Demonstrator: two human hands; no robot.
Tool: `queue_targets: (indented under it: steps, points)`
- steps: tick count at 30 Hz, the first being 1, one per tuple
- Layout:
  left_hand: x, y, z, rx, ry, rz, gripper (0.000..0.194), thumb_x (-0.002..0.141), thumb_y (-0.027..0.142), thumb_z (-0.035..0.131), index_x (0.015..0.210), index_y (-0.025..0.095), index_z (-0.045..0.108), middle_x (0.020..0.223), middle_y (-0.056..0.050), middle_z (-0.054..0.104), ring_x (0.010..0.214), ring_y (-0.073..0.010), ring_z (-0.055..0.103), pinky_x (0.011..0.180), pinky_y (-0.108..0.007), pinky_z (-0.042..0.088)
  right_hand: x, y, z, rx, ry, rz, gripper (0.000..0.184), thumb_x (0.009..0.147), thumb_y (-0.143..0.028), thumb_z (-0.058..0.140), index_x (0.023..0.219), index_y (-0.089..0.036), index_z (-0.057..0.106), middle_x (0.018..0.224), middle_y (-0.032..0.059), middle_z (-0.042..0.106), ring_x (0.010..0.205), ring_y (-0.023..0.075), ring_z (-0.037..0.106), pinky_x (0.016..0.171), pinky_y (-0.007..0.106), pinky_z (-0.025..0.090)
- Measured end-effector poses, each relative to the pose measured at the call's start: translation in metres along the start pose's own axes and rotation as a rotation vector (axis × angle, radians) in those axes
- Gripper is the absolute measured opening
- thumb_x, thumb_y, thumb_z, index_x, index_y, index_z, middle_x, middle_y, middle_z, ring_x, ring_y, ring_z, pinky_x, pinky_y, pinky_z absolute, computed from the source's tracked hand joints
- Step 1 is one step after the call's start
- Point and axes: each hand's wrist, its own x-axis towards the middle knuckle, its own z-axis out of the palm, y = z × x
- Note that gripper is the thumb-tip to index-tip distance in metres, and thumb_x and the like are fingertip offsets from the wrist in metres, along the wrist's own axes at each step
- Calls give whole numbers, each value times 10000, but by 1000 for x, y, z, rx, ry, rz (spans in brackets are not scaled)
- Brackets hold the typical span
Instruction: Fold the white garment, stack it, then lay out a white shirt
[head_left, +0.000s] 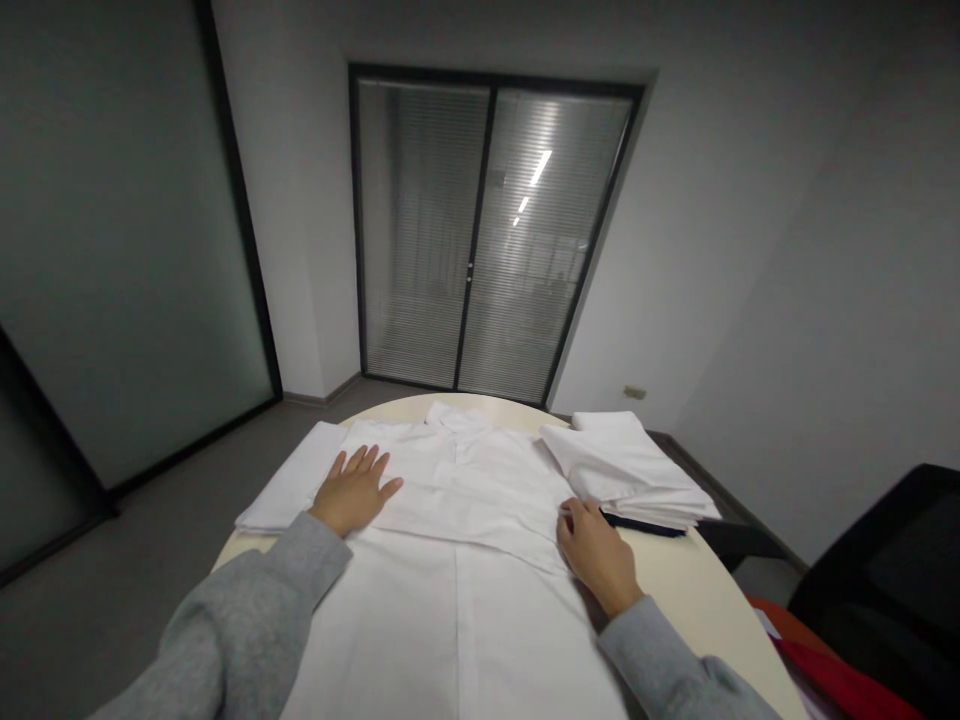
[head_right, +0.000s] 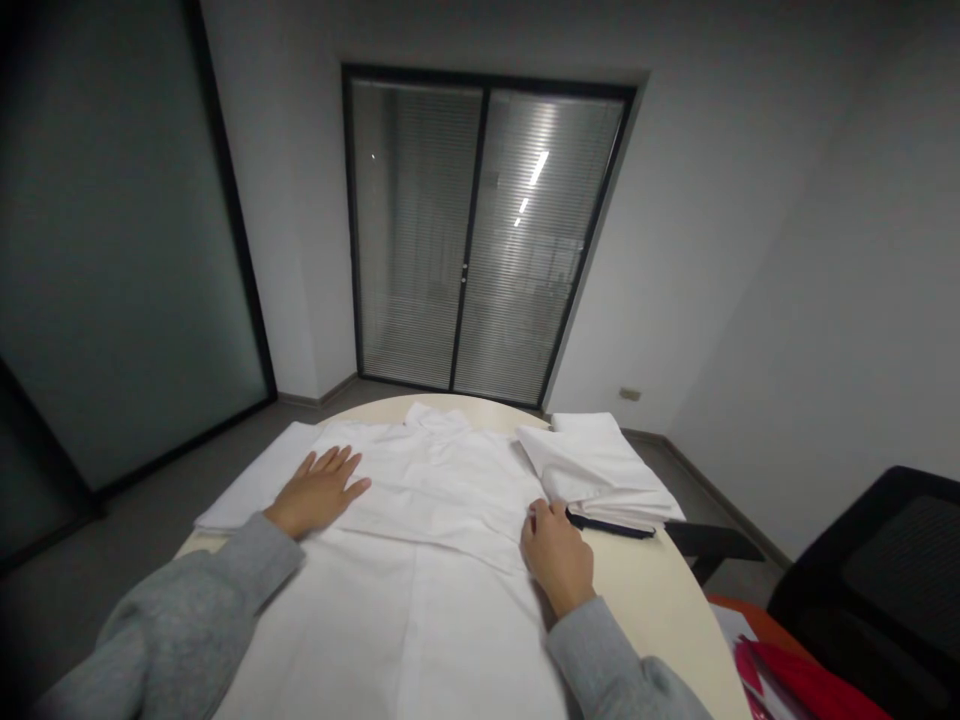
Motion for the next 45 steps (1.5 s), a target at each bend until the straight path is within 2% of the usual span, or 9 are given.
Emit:
queue_targets:
  steps: [8, 16, 25, 33, 37, 39, 42, 45]
  points:
    - [0, -1, -1, 8, -9, -130, 786, 1019, 654, 236, 1650, 193, 315, 1735, -52, 175, 1608, -342, 117, 1278, -572, 88, -1, 0, -2, 10, -14, 0, 295, 1035, -322, 415, 1222, -226, 622, 1241, 102, 645, 949, 250, 724, 698, 326, 456]
    - [-1, 1, -5, 19, -34, -127, 792, 1013, 655, 239, 1648, 188, 322, 1737, -43, 174, 1604, -349, 133, 1279, -563, 100, -2, -1, -2, 3, -12, 1, 294, 1031, -317, 429, 1236, -231, 622, 1228, 103, 652, 951, 240, 722, 710, 318, 462]
    - [3, -5, 7, 21, 51, -94, 761, 1011, 650, 276, 1606, 199, 423, 1712, -67, 276, 1586, -363, 204, 1259, -580, 148, -1, -1, -1, 4, -11, -5, 293, 1034, -322, 423, 1228, -232, 623, 1245, 101, 644, 919, 219, 718, 679, 303, 447]
    - [4, -6, 4, -6, 15, -97, 767, 995, 654, 316, 1602, 199, 430, 1718, -65, 258, 1589, -364, 193, 1262, -590, 139, -3, -2, -1, -6, 8, 6, 279, 1030, -324, 442, 1213, -236, 633, 1211, 86, 643, 906, 217, 700, 678, 307, 444]
    - [6, -8, 6, -11, 23, -83, 767, 988, 658, 322, 1590, 202, 453, 1710, -71, 279, 1583, -372, 209, 1257, -597, 150, -5, -3, -3, -53, 107, -85, 262, 1004, -279, 494, 1193, -191, 654, 1154, 118, 646, 1094, 259, 616, 871, 328, 453]
    - [6, -9, 7, -4, 14, -80, 772, 987, 660, 312, 1592, 201, 449, 1712, -68, 275, 1584, -372, 205, 1259, -595, 148, -6, -4, -6, -81, 186, -125, 287, 982, -264, 524, 1222, -173, 653, 1155, 134, 639, 1118, 282, 578, 946, 360, 428]
    - [6, -9, 7, -5, 14, -77, 775, 981, 661, 321, 1593, 202, 448, 1711, -65, 281, 1585, -372, 201, 1261, -597, 144, -6, -4, -17, -62, 310, -119, 343, 973, -271, 524, 1283, -167, 628, 1190, 140, 626, 1107, 301, 563, 951, 387, 417]
    - [7, -10, 9, -11, 17, -74, 771, 977, 666, 328, 1585, 211, 463, 1707, -65, 296, 1583, -372, 209, 1258, -598, 141, -4, 4, -32, 47, 404, -48, 366, 1003, -302, 464, 1327, -176, 578, 1208, 124, 634, 1104, 280, 585, 906, 359, 426]
